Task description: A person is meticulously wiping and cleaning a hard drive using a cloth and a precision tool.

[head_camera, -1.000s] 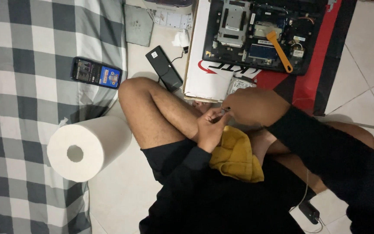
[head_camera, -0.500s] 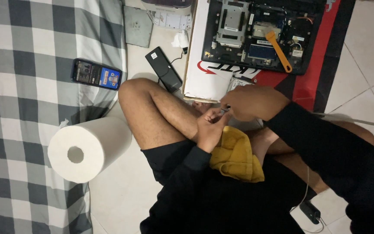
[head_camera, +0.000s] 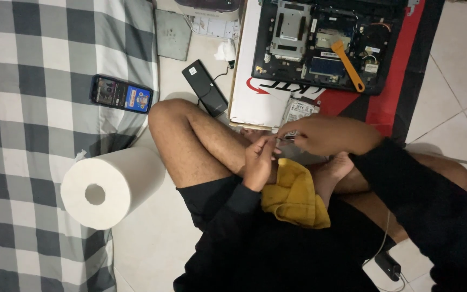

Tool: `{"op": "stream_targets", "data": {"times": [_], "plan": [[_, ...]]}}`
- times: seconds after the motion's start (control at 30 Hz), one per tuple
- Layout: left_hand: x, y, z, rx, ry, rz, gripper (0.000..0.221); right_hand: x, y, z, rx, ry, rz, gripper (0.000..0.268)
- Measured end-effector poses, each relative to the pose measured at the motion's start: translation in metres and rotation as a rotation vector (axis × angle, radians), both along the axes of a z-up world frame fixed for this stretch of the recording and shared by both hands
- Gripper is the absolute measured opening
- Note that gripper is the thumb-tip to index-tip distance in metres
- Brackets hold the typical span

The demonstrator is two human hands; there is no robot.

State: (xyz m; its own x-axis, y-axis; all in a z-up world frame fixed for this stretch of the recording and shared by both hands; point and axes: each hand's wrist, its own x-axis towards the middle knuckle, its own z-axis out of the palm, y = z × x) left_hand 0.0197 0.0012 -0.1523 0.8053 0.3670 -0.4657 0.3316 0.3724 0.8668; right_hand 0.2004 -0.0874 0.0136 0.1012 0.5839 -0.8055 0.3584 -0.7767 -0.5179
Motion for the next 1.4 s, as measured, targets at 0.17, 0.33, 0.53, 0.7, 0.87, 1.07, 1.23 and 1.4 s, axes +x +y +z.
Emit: {"op": "stream_targets", "data": {"times": [0.17,0.33,0.53,0.7,0.87,1.07,1.23,1.4], "plan": [[0.001,0.007,0.049,0.315,-0.126,0.053,0.021,0.000,-0.039,-0.015,0.089,0.112,-0.183,0.055],[-0.009,0.014,0.078,0.704,-0.412,-0.145,0.019,-0.021,-0.074,-0.019,0.120,0.206,-0.365,0.054],[-0.003,0.015,0.092,0.888,-0.458,-0.329,0.023,-0.035,-0.093,-0.027,0.253,0.162,-0.375,0.055],[0.000,0.015,0.095,1.139,-0.483,-0.419,0.017,-0.036,-0.089,-0.013,-0.022,0.056,-0.348,0.052],[0.006,0.015,0.104,1.179,-0.506,-0.428,0.018,-0.039,-0.098,-0.028,0.187,0.056,-0.350,0.051],[0.007,0.013,0.111,0.793,-0.444,-0.320,0.012,-0.054,-0.101,0.003,0.062,-0.034,-0.340,0.053],[-0.010,0.015,0.092,0.090,-0.184,-0.332,0.012,-0.087,-0.115,-0.013,0.581,-0.147,-0.389,0.055],[-0.021,0.005,0.057,-0.167,-0.282,-0.166,0.007,-0.113,-0.121,-0.035,0.391,0.041,-0.856,0.051]]}}
